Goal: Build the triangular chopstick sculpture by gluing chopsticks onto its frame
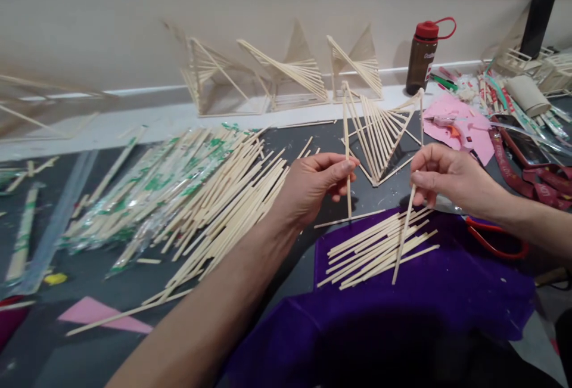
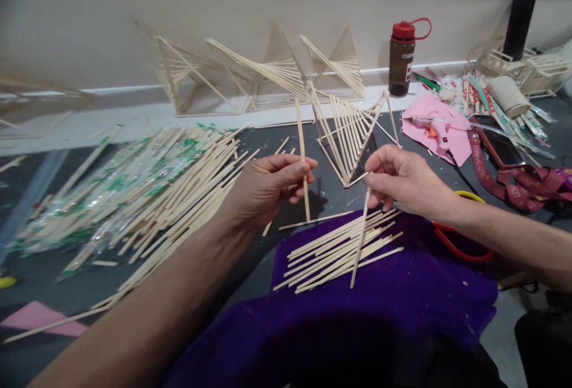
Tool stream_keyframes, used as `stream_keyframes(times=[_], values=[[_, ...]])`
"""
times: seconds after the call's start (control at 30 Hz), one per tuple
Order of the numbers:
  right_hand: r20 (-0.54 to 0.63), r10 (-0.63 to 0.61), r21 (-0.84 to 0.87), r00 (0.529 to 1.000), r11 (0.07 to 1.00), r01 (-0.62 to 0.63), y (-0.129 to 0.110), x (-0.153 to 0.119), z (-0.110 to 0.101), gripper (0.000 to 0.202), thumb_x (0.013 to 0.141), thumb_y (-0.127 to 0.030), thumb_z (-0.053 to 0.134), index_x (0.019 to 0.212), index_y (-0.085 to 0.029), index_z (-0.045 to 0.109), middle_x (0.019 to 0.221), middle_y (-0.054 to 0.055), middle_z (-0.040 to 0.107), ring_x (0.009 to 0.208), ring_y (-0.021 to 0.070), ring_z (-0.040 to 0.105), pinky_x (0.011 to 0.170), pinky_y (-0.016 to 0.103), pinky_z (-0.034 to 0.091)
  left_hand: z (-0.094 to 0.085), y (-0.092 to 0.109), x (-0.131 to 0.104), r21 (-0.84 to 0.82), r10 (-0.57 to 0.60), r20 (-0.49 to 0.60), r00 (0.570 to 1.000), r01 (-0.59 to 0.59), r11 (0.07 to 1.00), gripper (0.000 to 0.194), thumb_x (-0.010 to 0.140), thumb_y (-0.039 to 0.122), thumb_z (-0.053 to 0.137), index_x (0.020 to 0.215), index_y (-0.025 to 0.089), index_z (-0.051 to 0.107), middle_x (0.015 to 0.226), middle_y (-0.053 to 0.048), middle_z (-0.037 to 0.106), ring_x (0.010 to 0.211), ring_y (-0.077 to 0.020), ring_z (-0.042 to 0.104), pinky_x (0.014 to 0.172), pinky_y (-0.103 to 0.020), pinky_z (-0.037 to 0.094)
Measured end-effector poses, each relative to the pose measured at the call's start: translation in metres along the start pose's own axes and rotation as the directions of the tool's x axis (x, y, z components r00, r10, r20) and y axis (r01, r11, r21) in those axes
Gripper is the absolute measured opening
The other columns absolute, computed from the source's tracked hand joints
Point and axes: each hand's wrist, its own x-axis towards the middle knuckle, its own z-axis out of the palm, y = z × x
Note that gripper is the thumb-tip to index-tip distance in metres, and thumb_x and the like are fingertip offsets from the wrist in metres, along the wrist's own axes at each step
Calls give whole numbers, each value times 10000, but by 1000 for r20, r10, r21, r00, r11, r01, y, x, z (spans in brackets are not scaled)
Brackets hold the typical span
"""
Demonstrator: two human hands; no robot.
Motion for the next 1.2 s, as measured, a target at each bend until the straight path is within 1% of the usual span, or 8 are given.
stream_keyframes(times=[0.13,0.23,0.33,0.4,0.5,0.6,0.97,1.2], values=[[-3,-51,-327,999,944,47,13,-8,-19,92,842,-262,583,833,-178,545,620,-6,639,544,119,630,510,234,480,4,-1,-3,15,-38,22,999,37,999,170,631,313,759,724,176,718,589,-8,641,404,-63,473,357,-188,347],[52,-187,-668,981,723,173,13,-11,-33,110,835,-242,582,872,-164,649,809,62,687,617,148,633,567,276,468,6,-1,-3,10,-64,53,997,64,998,167,637,326,765,714,185,722,595,-12,647,399,-60,465,352,-187,339],[77,-337,-787,938,557,265,4,-7,-34,180,828,-208,572,940,-169,707,932,98,692,739,186,642,624,302,470,10,0,-5,21,-87,83,993,86,996,207,622,354,780,719,179,727,597,-16,648,398,-61,459,345,-186,326],[48,-373,-724,927,626,290,-5,1,-28,177,834,-201,564,928,-170,711,852,69,695,713,163,636,624,287,472,14,1,-7,33,-101,110,989,98,995,233,618,367,785,733,172,730,595,-12,646,402,-61,458,356,-187,335],[-44,-325,-462,945,845,270,-18,19,-15,189,825,-224,589,971,-153,688,683,0,656,556,101,593,532,235,457,21,2,-13,41,-121,160,980,116,992,222,636,361,777,755,179,735,588,1,639,419,-62,469,392,-190,360],[-25,-282,-201,959,941,271,-26,38,-4,185,819,-222,581,945,-128,679,599,-21,612,526,83,585,441,185,410,25,2,-16,57,-116,192,975,107,993,172,652,332,768,751,194,742,594,5,648,437,-64,486,420,-196,373],[-22,-256,-44,967,966,254,-41,70,9,105,816,-121,608,718,-143,575,609,-22,600,510,48,574,411,147,396,26,6,-9,81,-13,155,988,0,997,154,676,339,748,733,197,731,619,0,669,447,-73,502,422,-207,380],[-197,-261,-94,945,964,247,-73,108,-12,253,841,-112,545,598,-171,510,552,1,605,535,103,620,373,168,370,1,11,17,48,106,-158,982,-99,994,351,658,415,780,914,195,682,871,-18,716,733,-114,650,514,-173,457]])
